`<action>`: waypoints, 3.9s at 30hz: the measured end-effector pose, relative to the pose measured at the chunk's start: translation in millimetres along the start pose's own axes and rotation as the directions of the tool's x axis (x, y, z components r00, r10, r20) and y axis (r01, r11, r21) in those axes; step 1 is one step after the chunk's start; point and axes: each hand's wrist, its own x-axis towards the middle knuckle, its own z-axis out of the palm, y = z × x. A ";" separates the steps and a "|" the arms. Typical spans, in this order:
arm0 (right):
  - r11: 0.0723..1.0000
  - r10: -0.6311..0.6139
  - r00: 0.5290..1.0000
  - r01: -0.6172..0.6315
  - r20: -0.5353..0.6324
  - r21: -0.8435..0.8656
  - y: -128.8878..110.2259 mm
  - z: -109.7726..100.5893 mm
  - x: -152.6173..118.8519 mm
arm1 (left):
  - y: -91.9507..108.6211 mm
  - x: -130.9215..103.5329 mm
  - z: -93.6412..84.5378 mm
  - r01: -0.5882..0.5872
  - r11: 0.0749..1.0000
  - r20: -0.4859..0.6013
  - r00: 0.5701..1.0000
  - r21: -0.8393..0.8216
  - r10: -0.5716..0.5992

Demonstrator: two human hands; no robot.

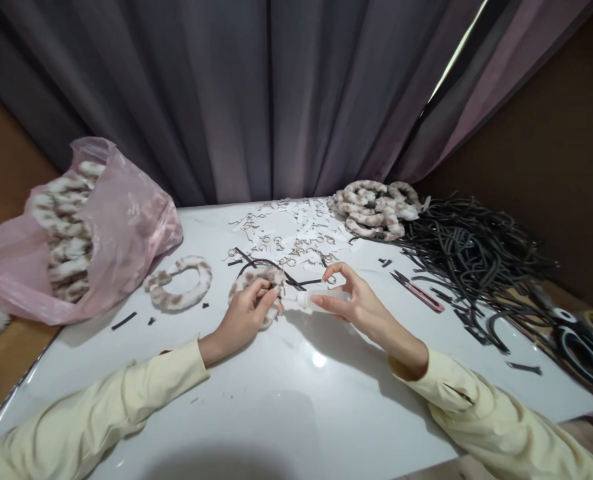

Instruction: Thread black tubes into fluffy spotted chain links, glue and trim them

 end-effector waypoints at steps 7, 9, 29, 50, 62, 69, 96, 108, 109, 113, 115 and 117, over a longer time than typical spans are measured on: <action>1.000 -0.015 1.000 0.015 0.006 -0.003 -1.4 -0.6 -0.3 | 1.7 -0.7 -0.2 0.008 1.000 -0.006 1.000 0.008 -0.008; 1.000 -0.008 1.000 0.008 0.000 -0.010 -2.5 -0.7 -0.8 | 2.2 -1.0 -0.1 0.016 1.000 0.003 1.000 -0.009 -0.016; 1.000 0.000 1.000 0.000 0.008 -0.012 -4.3 -1.0 -1.8 | 0.8 -0.8 -0.2 0.022 1.000 0.014 1.000 -0.014 -0.022; 0.997 0.073 0.997 -0.073 0.015 0.030 -8.8 -1.6 -1.0 | -1.1 -0.8 -0.6 0.041 0.999 0.034 0.999 -0.034 -0.040; 0.997 0.075 0.995 -0.077 0.058 0.021 -9.1 -2.0 -0.7 | -1.9 -0.3 -0.1 0.019 1.000 -0.017 1.000 0.008 -0.018; 0.999 0.041 0.999 -0.041 -0.021 0.000 -8.6 -2.2 -1.4 | 0.0 0.1 0.1 0.030 0.999 0.009 1.000 -0.016 -0.030; 0.970 -0.092 0.980 0.128 -0.177 0.207 58.4 -104.1 60.4 | -0.6 2.5 0.4 0.083 0.977 -0.002 0.996 -0.195 -0.085; 0.995 -0.092 0.977 0.080 -0.195 -0.066 70.9 -106.6 66.8 | 2.6 4.0 1.8 0.096 0.962 -0.002 0.995 -0.256 -0.100; 0.992 -0.089 0.980 0.072 -0.180 -0.100 70.4 -107.5 67.0 | 3.2 4.4 1.8 0.094 0.962 -0.001 0.995 -0.256 -0.098; 0.974 -0.091 0.982 0.054 -0.165 -0.218 68.1 -109.8 68.6 | 4.4 4.0 1.3 0.097 0.963 0.002 0.995 -0.253 -0.099; 0.951 -0.091 0.984 0.040 -0.152 -0.307 63.7 -113.2 68.0 | 3.9 3.1 0.7 0.091 0.966 0.003 0.996 -0.241 -0.093; 0.913 -0.083 0.987 0.020 -0.136 -0.408 54.7 -121.5 63.4 | 2.9 2.4 0.1 0.077 0.969 0.006 0.997 -0.233 -0.078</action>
